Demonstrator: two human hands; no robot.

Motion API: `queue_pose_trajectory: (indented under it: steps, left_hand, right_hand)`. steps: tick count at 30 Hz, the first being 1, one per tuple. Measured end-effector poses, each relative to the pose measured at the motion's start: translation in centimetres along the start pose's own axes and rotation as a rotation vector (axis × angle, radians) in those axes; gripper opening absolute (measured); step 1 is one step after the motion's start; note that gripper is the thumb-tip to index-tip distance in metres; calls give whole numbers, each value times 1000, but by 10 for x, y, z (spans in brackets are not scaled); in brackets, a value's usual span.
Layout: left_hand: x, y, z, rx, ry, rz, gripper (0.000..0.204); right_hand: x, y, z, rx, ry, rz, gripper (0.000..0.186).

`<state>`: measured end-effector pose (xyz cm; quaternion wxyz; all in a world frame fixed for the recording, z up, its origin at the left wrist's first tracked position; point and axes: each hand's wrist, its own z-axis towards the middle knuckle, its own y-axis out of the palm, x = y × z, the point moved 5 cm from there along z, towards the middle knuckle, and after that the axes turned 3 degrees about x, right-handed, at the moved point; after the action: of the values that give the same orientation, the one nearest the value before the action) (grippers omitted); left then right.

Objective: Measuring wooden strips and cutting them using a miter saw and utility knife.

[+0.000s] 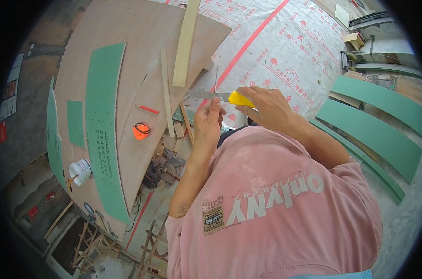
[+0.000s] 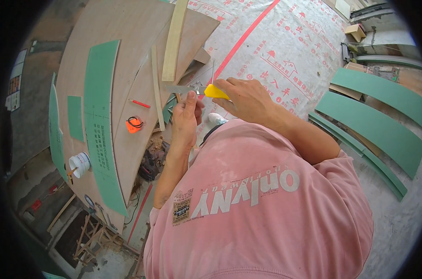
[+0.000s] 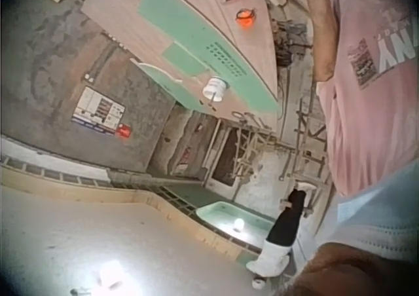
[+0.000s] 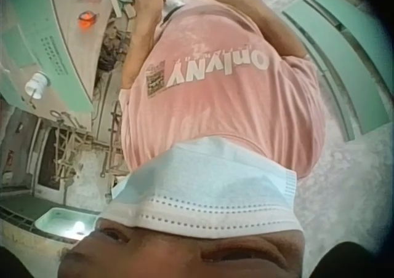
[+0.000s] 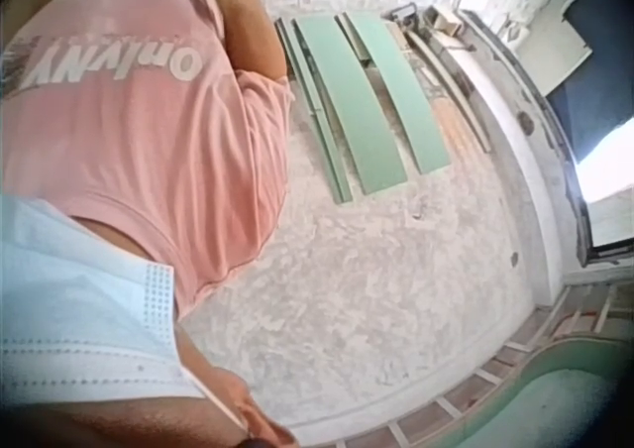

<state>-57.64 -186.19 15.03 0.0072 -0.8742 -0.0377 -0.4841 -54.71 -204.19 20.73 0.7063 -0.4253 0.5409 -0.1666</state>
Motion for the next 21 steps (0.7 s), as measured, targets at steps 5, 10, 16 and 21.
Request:
queue_pose_trajectory:
  steps: [5,10,16,21]
  left_hand:
    - [-1,2,-2,-128,-61,-279,31]
    - [8,2,-9,-141,-66,-310,31]
    - [12,-2,-16,-85,-51,-269,32]
    - [9,-6,-21,-40,-64,-294,33]
  right_hand:
    - [-3,2,-1,-58,4,25,34]
    - [-5,5,0,-38,-13,28,33]
    - [-6,10,-2,-52,-28,23,33]
    - [-11,14,-4,-53,-68,36,33]
